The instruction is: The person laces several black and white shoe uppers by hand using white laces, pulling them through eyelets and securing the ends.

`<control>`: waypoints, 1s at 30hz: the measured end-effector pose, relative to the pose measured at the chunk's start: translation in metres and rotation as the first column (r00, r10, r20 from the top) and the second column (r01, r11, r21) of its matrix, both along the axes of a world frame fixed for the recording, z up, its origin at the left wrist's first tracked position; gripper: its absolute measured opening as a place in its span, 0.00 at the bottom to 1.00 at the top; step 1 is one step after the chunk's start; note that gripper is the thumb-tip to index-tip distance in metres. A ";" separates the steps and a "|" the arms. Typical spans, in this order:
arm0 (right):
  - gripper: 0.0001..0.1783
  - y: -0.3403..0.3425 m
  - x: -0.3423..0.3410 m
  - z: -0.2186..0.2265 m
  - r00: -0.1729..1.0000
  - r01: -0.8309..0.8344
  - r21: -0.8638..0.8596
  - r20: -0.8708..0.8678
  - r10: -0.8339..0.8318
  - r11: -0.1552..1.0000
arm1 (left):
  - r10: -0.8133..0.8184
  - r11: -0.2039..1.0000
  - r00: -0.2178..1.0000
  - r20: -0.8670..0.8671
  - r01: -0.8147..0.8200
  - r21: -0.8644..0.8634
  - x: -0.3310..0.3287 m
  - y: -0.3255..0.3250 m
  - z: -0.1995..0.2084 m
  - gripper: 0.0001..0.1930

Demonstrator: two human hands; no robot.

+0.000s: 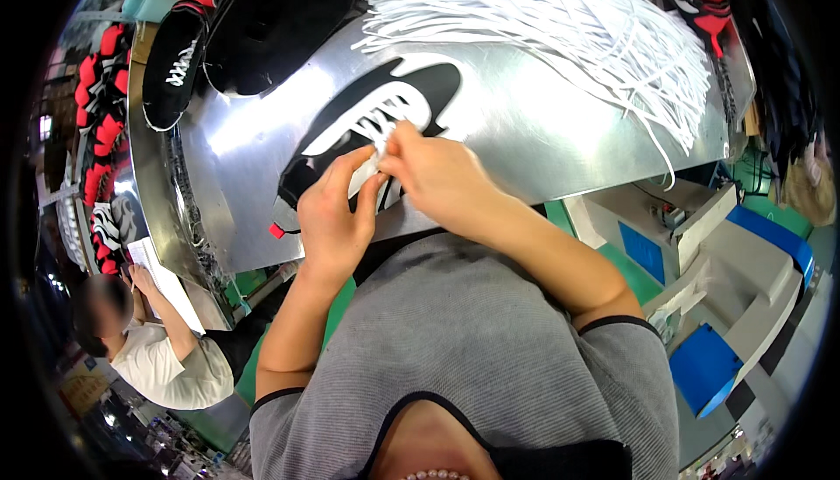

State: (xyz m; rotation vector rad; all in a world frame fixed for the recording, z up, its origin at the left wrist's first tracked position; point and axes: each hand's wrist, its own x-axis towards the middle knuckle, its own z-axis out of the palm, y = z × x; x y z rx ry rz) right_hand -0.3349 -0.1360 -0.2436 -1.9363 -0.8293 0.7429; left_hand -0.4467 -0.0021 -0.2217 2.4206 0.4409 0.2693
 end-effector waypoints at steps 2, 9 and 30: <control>0.11 -0.024 0.023 0.016 0.993 -0.092 -0.087 -0.079 0.085 0.992 | 0.088 0.993 0.996 -0.014 -0.089 -0.074 -0.001 -0.002 0.003 0.14; 0.11 0.010 0.047 -0.020 0.952 0.208 0.322 0.150 -0.267 0.924 | -0.193 0.959 0.976 -0.103 0.165 -0.228 0.005 0.011 0.007 0.11; 0.14 0.001 0.013 -0.018 0.907 0.375 0.387 -0.341 -0.247 0.842 | 0.653 0.130 0.748 -0.115 -0.261 -0.957 -0.097 -0.018 -0.036 0.27</control>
